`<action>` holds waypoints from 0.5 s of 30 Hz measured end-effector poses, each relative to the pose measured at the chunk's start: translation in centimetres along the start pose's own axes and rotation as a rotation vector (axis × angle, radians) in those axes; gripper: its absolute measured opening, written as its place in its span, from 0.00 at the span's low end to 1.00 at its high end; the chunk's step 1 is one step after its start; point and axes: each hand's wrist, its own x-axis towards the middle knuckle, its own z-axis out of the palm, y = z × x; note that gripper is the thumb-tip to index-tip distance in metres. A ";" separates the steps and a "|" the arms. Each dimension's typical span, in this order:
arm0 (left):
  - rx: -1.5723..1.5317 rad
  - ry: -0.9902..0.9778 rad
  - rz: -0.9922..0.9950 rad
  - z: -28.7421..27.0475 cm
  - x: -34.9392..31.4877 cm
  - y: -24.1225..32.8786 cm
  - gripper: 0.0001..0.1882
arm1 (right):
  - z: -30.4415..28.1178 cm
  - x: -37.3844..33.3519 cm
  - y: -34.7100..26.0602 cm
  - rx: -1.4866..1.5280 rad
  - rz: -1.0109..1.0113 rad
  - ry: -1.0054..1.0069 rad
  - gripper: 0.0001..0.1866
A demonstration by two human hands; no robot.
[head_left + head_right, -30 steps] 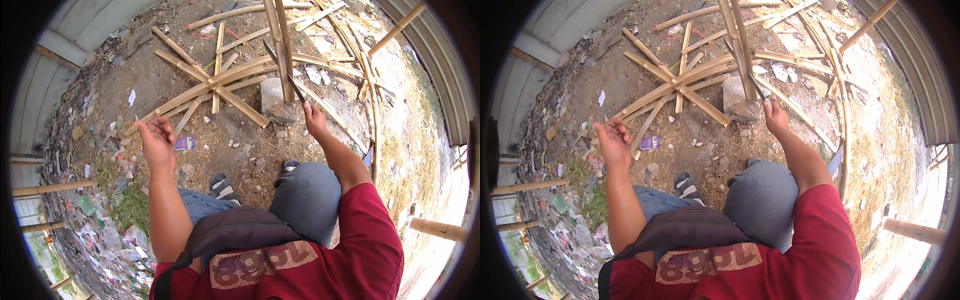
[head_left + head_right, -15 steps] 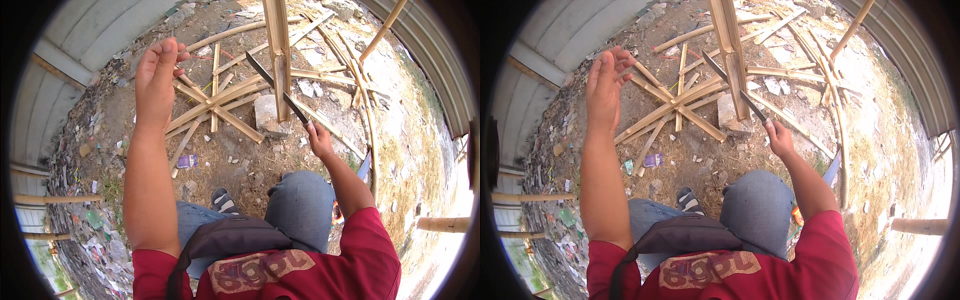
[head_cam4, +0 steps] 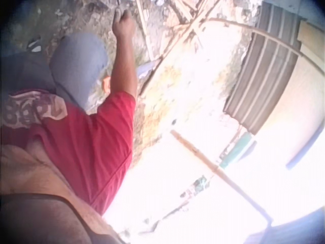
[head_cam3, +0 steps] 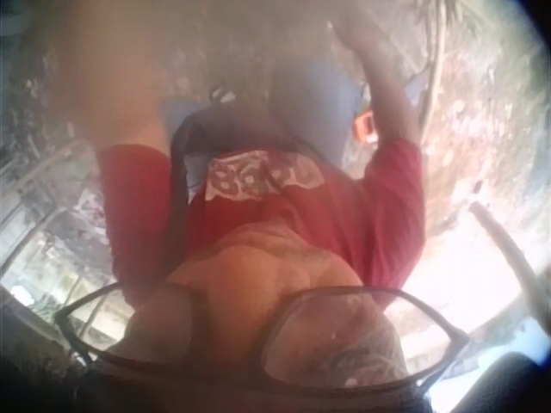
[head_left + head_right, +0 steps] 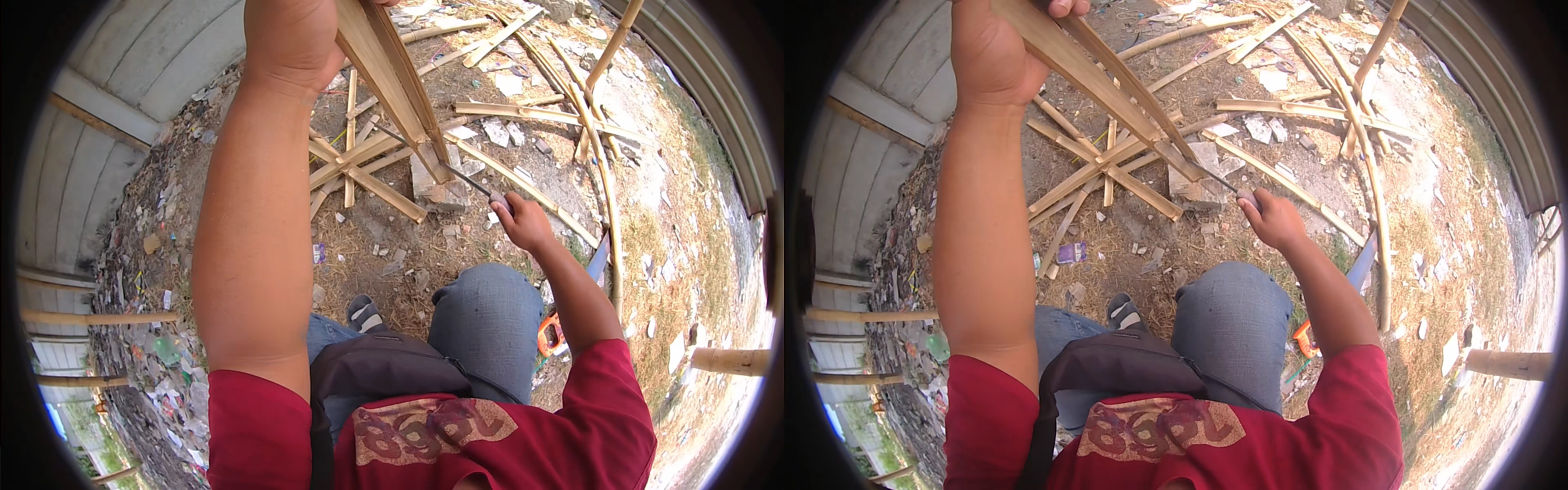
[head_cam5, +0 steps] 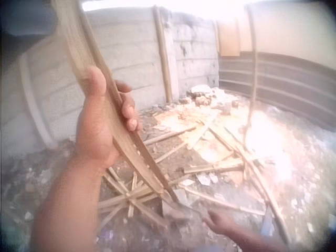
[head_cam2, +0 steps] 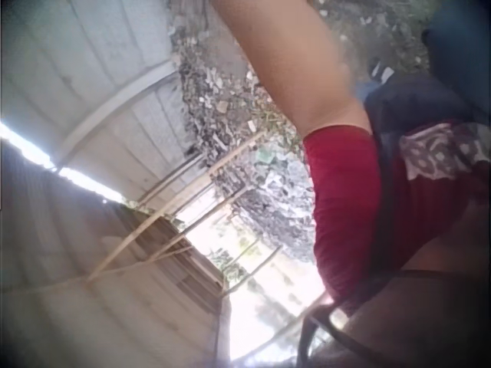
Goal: The person uses a machete and a wooden stick to split a piece of bamboo vertically. They repeatedly strike the machete with the stick to drive it through the bamboo, then pull the split pieces apart.
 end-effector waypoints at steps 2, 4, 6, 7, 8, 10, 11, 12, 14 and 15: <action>0.115 0.024 -0.035 1.2 0.1 -1.0 0.45 | -0.6 0.2 -1.3 -0.016 0.065 -0.031 0.26; 0.206 -0.028 0.016 1.8 0.4 -1.5 0.50 | -0.4 0.5 -1.5 0.020 0.093 -0.029 0.27; 0.295 -0.064 0.084 2.1 0.2 -1.4 0.55 | -1.0 1.0 -1.0 0.032 0.065 0.043 0.28; 0.336 -0.058 0.097 3.2 -0.8 -0.5 0.58 | -1.2 1.2 -0.8 0.038 0.058 0.075 0.28; 0.385 -0.044 0.108 4.0 -1.9 0.6 0.60 | -2.3 1.5 -1.7 0.065 0.091 0.074 0.30; 0.386 -0.018 0.090 3.2 -2.5 0.7 0.62 | -3.5 2.8 -1.8 0.085 0.072 0.128 0.30; 0.341 -0.009 0.063 1.4 -2.1 0.6 0.61 | -3.7 3.4 -1.9 0.122 0.044 0.181 0.31; 0.235 -0.008 0.029 -1.9 -1.9 0.1 0.58 | -3.7 4.0 -2.0 0.160 0.014 0.232 0.31; -0.035 -0.008 -0.049 -9.6 -2.4 -2.1 0.50 | -2.7 5.3 -1.8 0.155 0.062 0.174 0.30; 0.035 -0.023 -0.120 -11.1 -4.4 -3.2 0.52 | -1.2 5.7 -0.5 0.146 0.102 0.162 0.29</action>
